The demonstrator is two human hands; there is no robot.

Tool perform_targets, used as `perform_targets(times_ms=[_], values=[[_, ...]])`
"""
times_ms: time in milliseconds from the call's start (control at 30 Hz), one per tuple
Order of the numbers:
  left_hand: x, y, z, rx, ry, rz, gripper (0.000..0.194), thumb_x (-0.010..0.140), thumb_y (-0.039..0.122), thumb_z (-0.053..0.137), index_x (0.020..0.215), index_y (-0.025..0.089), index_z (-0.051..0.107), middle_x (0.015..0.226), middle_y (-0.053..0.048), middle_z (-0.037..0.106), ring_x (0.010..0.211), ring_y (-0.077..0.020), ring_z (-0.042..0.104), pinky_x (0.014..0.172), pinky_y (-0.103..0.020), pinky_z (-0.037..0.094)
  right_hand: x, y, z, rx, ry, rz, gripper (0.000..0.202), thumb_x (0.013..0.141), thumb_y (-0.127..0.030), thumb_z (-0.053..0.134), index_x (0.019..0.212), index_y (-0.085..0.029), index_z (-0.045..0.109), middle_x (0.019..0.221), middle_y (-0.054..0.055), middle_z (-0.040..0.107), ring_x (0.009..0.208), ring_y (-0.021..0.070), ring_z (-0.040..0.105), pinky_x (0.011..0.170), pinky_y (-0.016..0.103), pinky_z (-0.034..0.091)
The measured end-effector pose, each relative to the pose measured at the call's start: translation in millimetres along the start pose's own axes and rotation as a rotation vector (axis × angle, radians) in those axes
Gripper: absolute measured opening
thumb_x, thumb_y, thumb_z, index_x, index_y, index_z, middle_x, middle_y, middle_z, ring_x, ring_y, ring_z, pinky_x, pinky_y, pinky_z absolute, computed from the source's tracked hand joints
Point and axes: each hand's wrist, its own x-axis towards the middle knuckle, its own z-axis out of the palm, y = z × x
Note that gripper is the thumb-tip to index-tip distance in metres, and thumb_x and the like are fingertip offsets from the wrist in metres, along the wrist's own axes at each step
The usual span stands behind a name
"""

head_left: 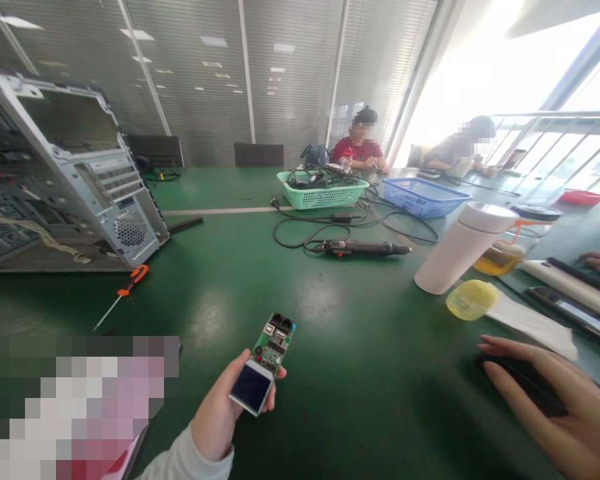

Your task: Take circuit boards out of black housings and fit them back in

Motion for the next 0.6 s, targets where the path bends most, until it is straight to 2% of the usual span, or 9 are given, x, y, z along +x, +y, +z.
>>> perform_targets(times_ms=[100,167,233,333,433,500,600], values=[[-9,-1,-2.1,0.155,0.035,0.018,0.051,0.073,0.059,0.058,0.066,0.012,0.076,0.052,-0.012,0.068,0.046,-0.0209,0.059,0.05,-0.031,0.044,5,-49,18,0.208,-0.089,-0.076,0.032,0.086,-0.05,0.053,0.107,-0.027,0.06,0.1,0.007,0.067,0.091,0.0252,0.064,0.076,0.04,0.052],[-20,-2,-2.5,0.205,0.097,0.067,0.029,0.071,0.045,0.068,0.072,0.017,0.077,0.072,-0.012,0.074,0.067,-0.0269,0.066,0.062,-0.033,0.05,7,-82,30,0.354,-0.152,-0.121,0.029,0.091,-0.044,0.05,0.111,-0.025,0.058,0.1,0.005,0.066,0.093,0.0213,0.063,0.081,0.035,0.051],[-30,-3,1.2,0.303,0.269,0.231,0.018,0.069,0.039,0.072,0.076,0.024,0.078,0.089,-0.01,0.076,0.089,-0.0302,0.066,0.077,-0.034,0.051,9,-113,39,0.495,-0.24,-0.149,0.03,0.093,-0.044,0.047,0.113,-0.024,0.058,0.098,0.004,0.066,0.092,0.019,0.063,0.084,0.032,0.05],[-40,0,15.7,0.441,0.365,0.318,0.014,0.07,0.037,0.07,0.077,0.027,0.078,0.091,-0.005,0.076,0.095,-0.0299,0.064,0.087,-0.034,0.049,14,-149,52,0.689,-0.402,-0.13,0.039,0.093,-0.051,0.045,0.117,-0.022,0.057,0.095,0.005,0.066,0.09,0.0183,0.062,0.085,0.031,0.049],[-42,10,32.7,0.523,0.332,0.358,0.019,0.073,0.041,0.066,0.071,0.026,0.076,0.077,-0.004,0.074,0.081,-0.0277,0.064,0.077,-0.032,0.049,20,-166,65,0.832,-0.605,-0.092,0.052,0.091,-0.061,0.04,0.113,-0.019,0.06,0.086,0.005,0.065,0.077,0.0165,0.06,0.073,0.028,0.049],[-40,18,39.8,0.58,0.242,0.367,0.026,0.077,0.043,0.06,0.063,0.025,0.073,0.061,-0.002,0.068,0.066,-0.0241,0.061,0.065,-0.029,0.046,22,-169,73,0.902,-0.714,-0.034,0.059,0.088,-0.067,0.039,0.106,-0.017,0.064,0.079,0.005,0.063,0.068,0.0147,0.057,0.062,0.025,0.048],[-38,23,42.1,0.677,0.153,0.384,0.027,0.078,0.04,0.056,0.06,0.023,0.068,0.059,-0.001,0.063,0.06,-0.0211,0.057,0.06,-0.028,0.041,20,-169,81,0.975,-0.827,0.051,0.064,0.081,-0.072,0.046,0.1,-0.014,0.065,0.071,0.003,0.058,0.061,0.0125,0.052,0.055,0.023,0.044]])
